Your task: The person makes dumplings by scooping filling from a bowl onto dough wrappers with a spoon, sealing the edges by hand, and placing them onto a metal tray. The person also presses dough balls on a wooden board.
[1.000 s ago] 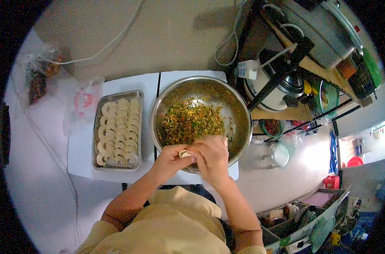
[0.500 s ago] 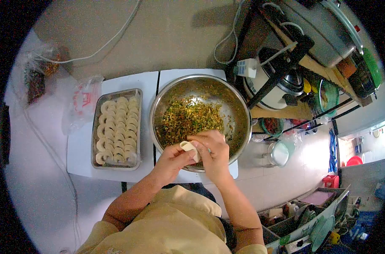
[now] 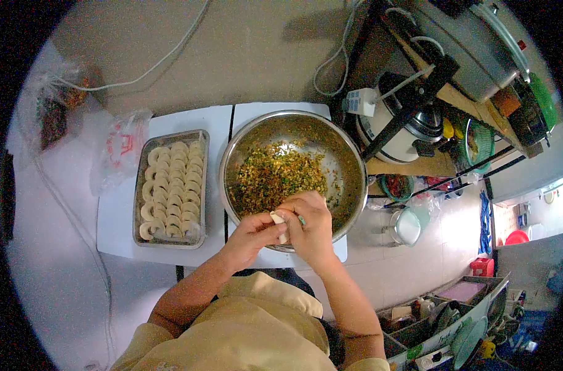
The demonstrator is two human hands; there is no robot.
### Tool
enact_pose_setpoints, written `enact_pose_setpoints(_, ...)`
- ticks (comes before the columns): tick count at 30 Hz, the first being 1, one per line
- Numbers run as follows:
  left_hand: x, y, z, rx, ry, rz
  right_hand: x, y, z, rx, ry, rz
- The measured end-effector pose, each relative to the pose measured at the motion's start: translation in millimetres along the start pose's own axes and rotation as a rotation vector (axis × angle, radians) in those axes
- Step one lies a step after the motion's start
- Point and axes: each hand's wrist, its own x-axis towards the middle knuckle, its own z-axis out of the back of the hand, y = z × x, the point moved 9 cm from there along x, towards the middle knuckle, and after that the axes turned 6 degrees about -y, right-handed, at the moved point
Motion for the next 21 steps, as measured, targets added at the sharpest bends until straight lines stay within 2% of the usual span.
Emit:
enact_pose_setpoints(3, 2, 3, 0, -0.138, -0.029, -0.006, 0, -1, 1, -0.028, -0.028, -0.009)
enact_pose_setpoints(7, 2, -9, -2, -0.128, -0.018, -0.053, 3, -3, -2, 0.082, 0.02, -0.034)
enact_pose_setpoints(12, 5, -2, 0, 0.039, 0.013, -0.024, 2, 0, -2, -0.018, 0.01, -0.013)
enact_pose_setpoints(15, 2, -8, -6, -0.063, 0.028, -0.029, 3, -4, -2, 0.036, 0.004, -0.035)
enact_pose_setpoints(19, 2, -10, -5, -0.068, 0.048, 0.008, 4, -8, -8, 0.121, 0.109, -0.035)
enact_pose_setpoints(21, 1, -7, -8, -0.032, 0.075, 0.037, 3, -7, -8, 0.077, 0.091, -0.034)
